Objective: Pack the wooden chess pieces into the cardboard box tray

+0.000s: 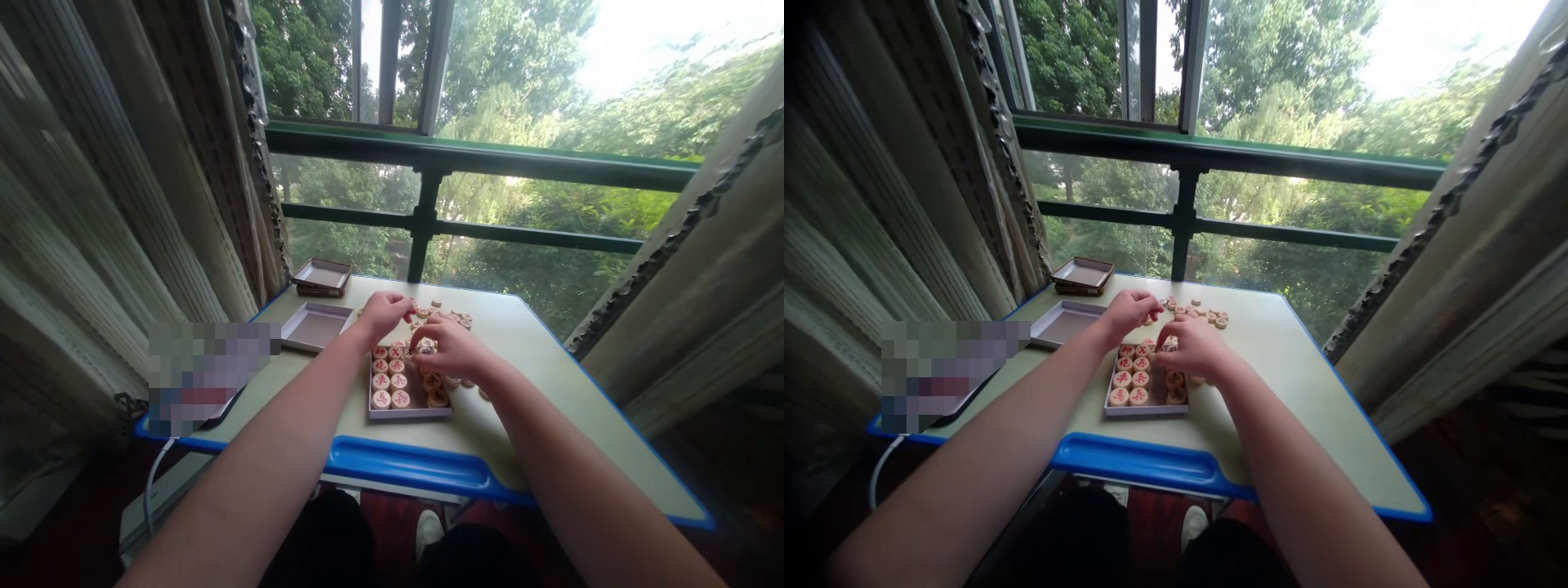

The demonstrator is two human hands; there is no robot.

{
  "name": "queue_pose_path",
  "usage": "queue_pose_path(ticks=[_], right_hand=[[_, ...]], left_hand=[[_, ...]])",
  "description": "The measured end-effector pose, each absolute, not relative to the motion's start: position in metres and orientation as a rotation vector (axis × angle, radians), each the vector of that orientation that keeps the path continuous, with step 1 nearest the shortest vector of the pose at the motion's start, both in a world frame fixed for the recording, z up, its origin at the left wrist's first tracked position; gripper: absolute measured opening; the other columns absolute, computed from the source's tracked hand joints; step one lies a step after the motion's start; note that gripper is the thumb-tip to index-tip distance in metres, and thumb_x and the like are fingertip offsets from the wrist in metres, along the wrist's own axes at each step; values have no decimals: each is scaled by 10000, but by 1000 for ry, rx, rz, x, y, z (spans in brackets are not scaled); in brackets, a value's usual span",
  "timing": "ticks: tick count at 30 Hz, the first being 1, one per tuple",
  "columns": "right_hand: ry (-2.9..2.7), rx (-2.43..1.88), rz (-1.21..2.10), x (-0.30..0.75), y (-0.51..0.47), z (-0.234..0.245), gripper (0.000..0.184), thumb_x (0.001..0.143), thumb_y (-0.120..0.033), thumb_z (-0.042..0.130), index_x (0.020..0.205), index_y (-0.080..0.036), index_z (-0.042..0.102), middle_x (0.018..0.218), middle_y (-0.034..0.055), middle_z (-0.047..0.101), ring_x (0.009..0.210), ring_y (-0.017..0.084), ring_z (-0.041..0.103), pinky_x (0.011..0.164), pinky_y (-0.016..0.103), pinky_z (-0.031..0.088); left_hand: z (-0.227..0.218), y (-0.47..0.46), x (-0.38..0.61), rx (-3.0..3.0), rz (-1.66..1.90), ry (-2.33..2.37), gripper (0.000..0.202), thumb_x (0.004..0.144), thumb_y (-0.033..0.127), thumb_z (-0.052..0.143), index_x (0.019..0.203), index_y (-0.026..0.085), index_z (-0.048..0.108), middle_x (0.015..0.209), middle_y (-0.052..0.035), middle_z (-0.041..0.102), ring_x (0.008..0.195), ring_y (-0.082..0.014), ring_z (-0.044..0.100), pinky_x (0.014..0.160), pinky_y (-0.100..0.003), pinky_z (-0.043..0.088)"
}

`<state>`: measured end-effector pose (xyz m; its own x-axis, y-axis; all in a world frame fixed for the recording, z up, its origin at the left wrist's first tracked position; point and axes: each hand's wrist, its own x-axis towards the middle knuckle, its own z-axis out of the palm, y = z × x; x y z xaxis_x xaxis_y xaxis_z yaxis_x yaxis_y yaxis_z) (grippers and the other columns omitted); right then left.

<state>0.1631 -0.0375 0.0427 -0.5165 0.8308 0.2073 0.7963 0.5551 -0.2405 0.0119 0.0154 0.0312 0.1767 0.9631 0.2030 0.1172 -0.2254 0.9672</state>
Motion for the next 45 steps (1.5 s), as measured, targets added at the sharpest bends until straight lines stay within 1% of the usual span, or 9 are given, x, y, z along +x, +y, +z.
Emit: queue_pose_path(ticks=[3, 7, 14, 20, 24, 30, 33, 39, 45], right_hand=[[-2525, -1353, 169, 162, -39, 43, 220, 690, -365, 646, 836, -207, 692, 835, 55, 581, 863, 209, 515, 760, 316, 401], [-2542, -1360, 149, 161, -41, 45, 214, 695, -368, 636, 832, -213, 692, 816, 53, 594, 860, 210, 521, 756, 311, 403], [-2543, -1400, 153, 160, -41, 44, 188, 687, -353, 629, 808, -224, 692, 836, 44, 613, 841, 204, 540, 721, 289, 409], [-2532, -1365, 115, 161, -39, 44, 229, 684, -359, 637, 857, -220, 693, 812, 46, 619, 836, 207, 537, 742, 308, 413], [-2518, -1374, 67, 157, -44, 45, 155, 675, -324, 651, 786, -235, 711, 801, 48, 620, 846, 216, 538, 752, 320, 422], [-2549, -1444, -39, 147, -51, 42, 97, 652, -317, 666, 677, -238, 717, 707, 57, 624, 839, 240, 541, 700, 319, 428], [-2568, -1429, -73, 147, -51, 40, 87, 648, -280, 657, 706, -248, 713, 738, 52, 636, 854, 236, 542, 697, 311, 426], [-2572, -1439, -44, 147, -50, 39, 124, 640, -225, 644, 744, -254, 707, 779, 49, 642, 839, 224, 547, 671, 297, 422], [-2550, -1518, -44, 146, -50, 39, 144, 648, -276, 632, 766, -251, 710, 774, 58, 657, 854, 258, 548, 670, 326, 424]], left_hand=[[34, 14, 12, 1525, 1172, 1083, 168, 634, 266, 551, 592, 122, 627, 516, -4, 571, 462, -63, 394, 453, -202, 289], [38, 12, 12, 1491, 1175, 1065, 150, 631, 260, 557, 617, 126, 624, 502, 9, 552, 442, -55, 376, 423, -190, 262], [38, 11, 12, 1499, 1151, 1080, 160, 629, 273, 559, 595, 127, 616, 501, 11, 550, 441, -54, 381, 428, -195, 276], [39, 10, 13, 1490, 1176, 1039, 169, 643, 278, 562, 602, 125, 620, 498, 8, 548, 439, -58, 385, 419, -199, 269], [40, 10, 13, 1489, 1173, 1046, 196, 659, 308, 566, 601, 126, 612, 498, 7, 547, 434, -55, 379, 424, -202, 272], [39, 11, 13, 1518, 1144, 1065, 200, 655, 315, 577, 600, 128, 619, 505, 2, 562, 445, -57, 391, 450, -205, 294], [39, 10, 13, 1528, 1156, 1046, 196, 651, 308, 582, 602, 123, 627, 505, -5, 571, 450, -62, 402, 453, -205, 299], [39, 10, 13, 1510, 1138, 1051, 209, 658, 316, 579, 600, 118, 611, 507, -3, 561, 420, -47, 357, 421, -198, 266], [39, 11, 12, 1544, 1147, 1057, 199, 659, 306, 571, 599, 123, 619, 517, -3, 568, 446, -56, 386, 450, -201, 293]])
